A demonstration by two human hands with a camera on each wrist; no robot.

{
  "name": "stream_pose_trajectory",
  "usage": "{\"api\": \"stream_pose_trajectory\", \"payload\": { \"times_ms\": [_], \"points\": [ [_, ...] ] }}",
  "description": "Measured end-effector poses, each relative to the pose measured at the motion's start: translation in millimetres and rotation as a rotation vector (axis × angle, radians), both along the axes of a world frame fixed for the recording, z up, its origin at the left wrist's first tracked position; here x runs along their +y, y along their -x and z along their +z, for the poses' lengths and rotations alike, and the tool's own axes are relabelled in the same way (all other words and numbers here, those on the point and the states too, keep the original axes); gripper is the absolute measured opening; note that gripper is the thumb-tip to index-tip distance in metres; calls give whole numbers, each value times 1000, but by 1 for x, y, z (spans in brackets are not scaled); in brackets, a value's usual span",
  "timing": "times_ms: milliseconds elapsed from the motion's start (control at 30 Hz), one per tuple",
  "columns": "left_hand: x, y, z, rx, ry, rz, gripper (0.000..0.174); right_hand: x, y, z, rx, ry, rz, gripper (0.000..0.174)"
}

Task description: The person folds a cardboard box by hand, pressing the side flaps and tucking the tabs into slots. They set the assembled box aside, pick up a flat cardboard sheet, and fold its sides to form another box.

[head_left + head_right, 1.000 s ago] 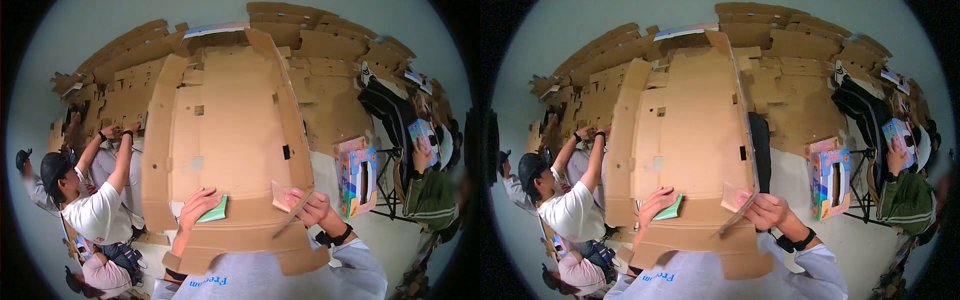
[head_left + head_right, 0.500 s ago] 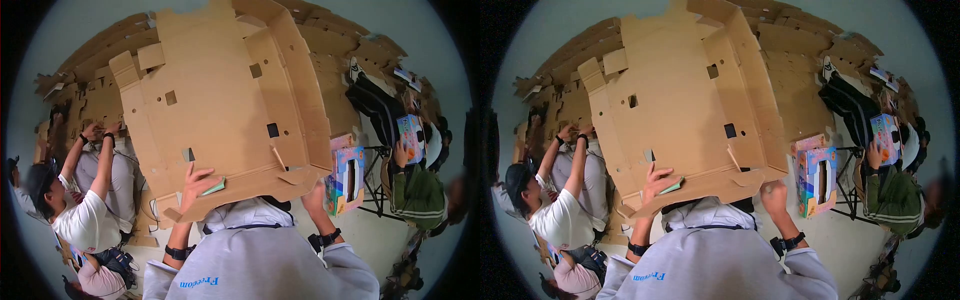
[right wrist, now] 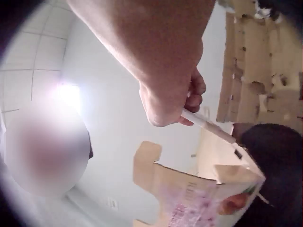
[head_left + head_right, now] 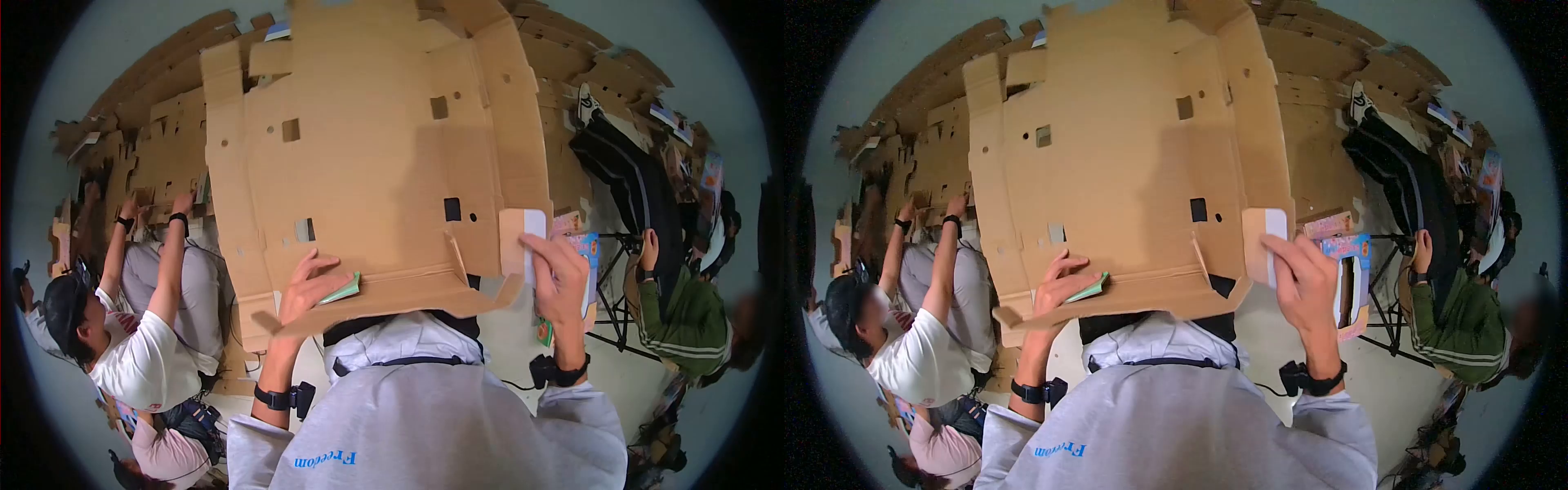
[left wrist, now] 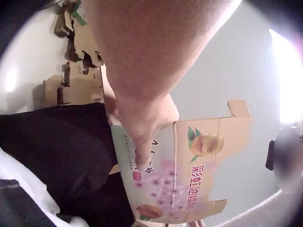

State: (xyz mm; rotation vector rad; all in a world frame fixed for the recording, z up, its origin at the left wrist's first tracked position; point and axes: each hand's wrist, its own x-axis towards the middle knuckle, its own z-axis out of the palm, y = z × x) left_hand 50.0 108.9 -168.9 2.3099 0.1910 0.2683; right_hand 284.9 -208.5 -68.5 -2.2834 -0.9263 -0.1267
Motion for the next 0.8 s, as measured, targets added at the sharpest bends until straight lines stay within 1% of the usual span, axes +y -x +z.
{"api": "stream_pose_trajectory", "payload": {
  "times_ms": [33,100,133,233,267,367,467,533,567,633,667,767,800],
  "points": [
    [2,-2,2,-8,-15,-25,30,-2,2,10,64,70,37,22],
    [5,-7,4,-28,-38,-84,31,1,8,34,292,86,198,15],
    [2,-12,16,-35,-43,-108,33,3,11,40,407,95,278,13],
    [-2,-19,2,-35,-48,-239,37,25,0,32,482,223,518,8],
    [-6,-22,2,-34,-45,-249,38,32,-2,8,364,203,545,10],
    [-11,-27,2,-47,-29,-248,39,62,8,-18,224,308,604,9],
    [-11,-23,-2,-29,8,-211,43,70,12,-40,238,251,595,6],
    [-14,-17,3,32,13,-173,45,54,15,-46,232,229,591,13],
    [-12,-12,9,74,-18,-135,42,46,16,-48,228,216,594,17],
    [-6,6,26,168,-74,-56,38,39,17,-27,20,234,495,35],
    [1,17,27,190,-205,-29,33,38,19,-20,-84,242,437,44],
    [25,47,51,294,-518,236,29,31,38,-41,132,-23,-77,78],
    [32,57,50,288,-463,347,28,26,38,-52,163,11,-146,93]
  ]
}}
